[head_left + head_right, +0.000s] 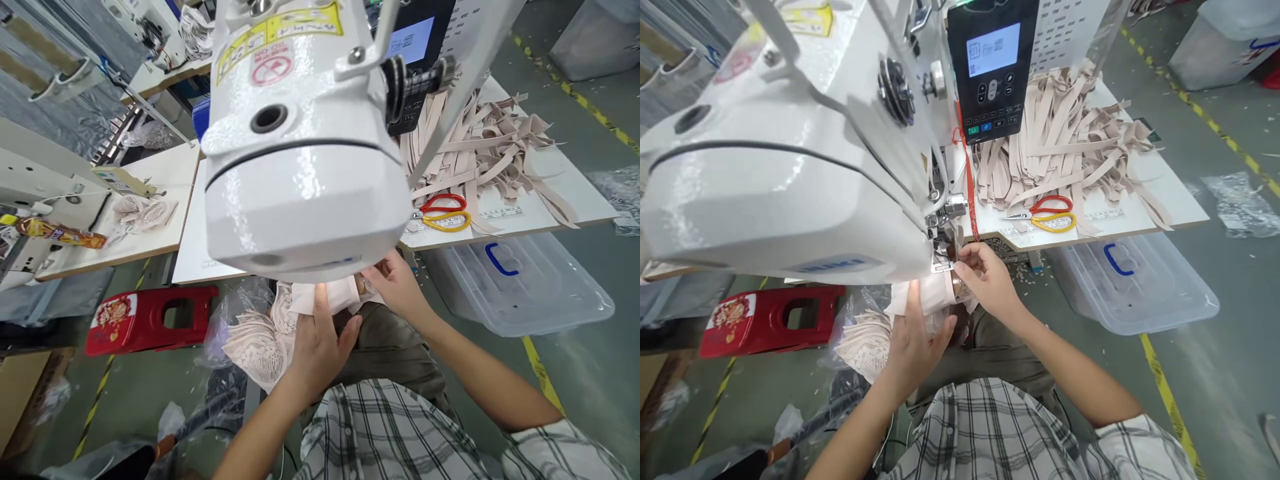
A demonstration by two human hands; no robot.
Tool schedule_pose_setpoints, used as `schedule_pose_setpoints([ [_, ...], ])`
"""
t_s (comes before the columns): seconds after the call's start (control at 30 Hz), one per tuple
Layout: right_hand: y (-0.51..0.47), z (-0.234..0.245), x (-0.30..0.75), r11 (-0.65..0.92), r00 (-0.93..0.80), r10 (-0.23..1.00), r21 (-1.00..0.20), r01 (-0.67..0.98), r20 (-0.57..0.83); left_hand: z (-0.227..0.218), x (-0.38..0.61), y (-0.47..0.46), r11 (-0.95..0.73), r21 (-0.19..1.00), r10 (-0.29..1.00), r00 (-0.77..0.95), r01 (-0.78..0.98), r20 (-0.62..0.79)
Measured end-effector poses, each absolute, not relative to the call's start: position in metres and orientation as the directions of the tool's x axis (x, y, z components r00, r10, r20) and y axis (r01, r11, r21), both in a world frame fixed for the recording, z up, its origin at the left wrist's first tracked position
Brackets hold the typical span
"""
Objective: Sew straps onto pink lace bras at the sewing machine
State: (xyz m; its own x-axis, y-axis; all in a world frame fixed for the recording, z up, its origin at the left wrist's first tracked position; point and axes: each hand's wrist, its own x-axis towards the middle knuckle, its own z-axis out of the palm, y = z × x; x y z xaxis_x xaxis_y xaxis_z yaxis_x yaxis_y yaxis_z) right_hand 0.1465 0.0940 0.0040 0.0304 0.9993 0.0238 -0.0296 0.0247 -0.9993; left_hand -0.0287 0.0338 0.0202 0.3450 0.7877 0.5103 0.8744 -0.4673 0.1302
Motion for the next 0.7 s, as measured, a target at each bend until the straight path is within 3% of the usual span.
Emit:
schedule_pose_setpoints([
  [0.17, 0.076, 0.006, 0.148, -0.024, -0.013, 1.000, -1.000, 0.006, -0.024, 0.020, -0.012, 0.024, -0.476, 0.176, 0.808, 0.350, 0.862, 0.473],
  [0.27, 0.057, 0.008, 0.161, -0.090, -0.044, 0.995, -0.996, 0.026, -0.091, 0.015, -0.003, -0.001, -0.594, 0.264, 0.768, 0.437, 0.760, 0.468],
  [0.37, 0.038, 0.015, 0.173, -0.155, 0.162, 0.970, -0.976, -0.155, -0.180, -0.011, -0.001, -0.028, -0.647, 0.535, 0.762, 0.492, 0.543, 0.422],
  [0.43, 0.025, 0.022, 0.172, -0.162, 0.342, 0.902, -0.940, -0.301, -0.265, -0.043, 0.001, -0.038, -0.468, 0.708, 0.878, 0.367, 0.529, 0.307],
  [0.5, 0.007, 0.032, 0.168, -0.247, 0.320, 0.875, -0.903, -0.353, -0.364, -0.083, 0.003, -0.038, -0.274, 0.723, 0.958, 0.250, 0.634, 0.144],
  [0.57, -0.012, 0.040, 0.171, -0.371, 0.179, 0.882, -0.878, -0.302, -0.435, -0.119, 0.003, -0.028, -0.142, 0.679, 0.982, 0.189, 0.720, 0.005],
  [0.63, -0.025, 0.044, 0.191, -0.425, 0.161, 0.872, -0.878, -0.220, -0.463, -0.145, -0.007, -0.012, -0.126, 0.647, 0.987, 0.162, 0.752, 0.004],
  [0.7, -0.026, 0.037, 0.227, -0.409, 0.341, 0.843, -0.908, -0.095, -0.415, -0.156, -0.026, 0.007, -0.132, 0.646, 0.988, 0.154, 0.752, 0.022],
])
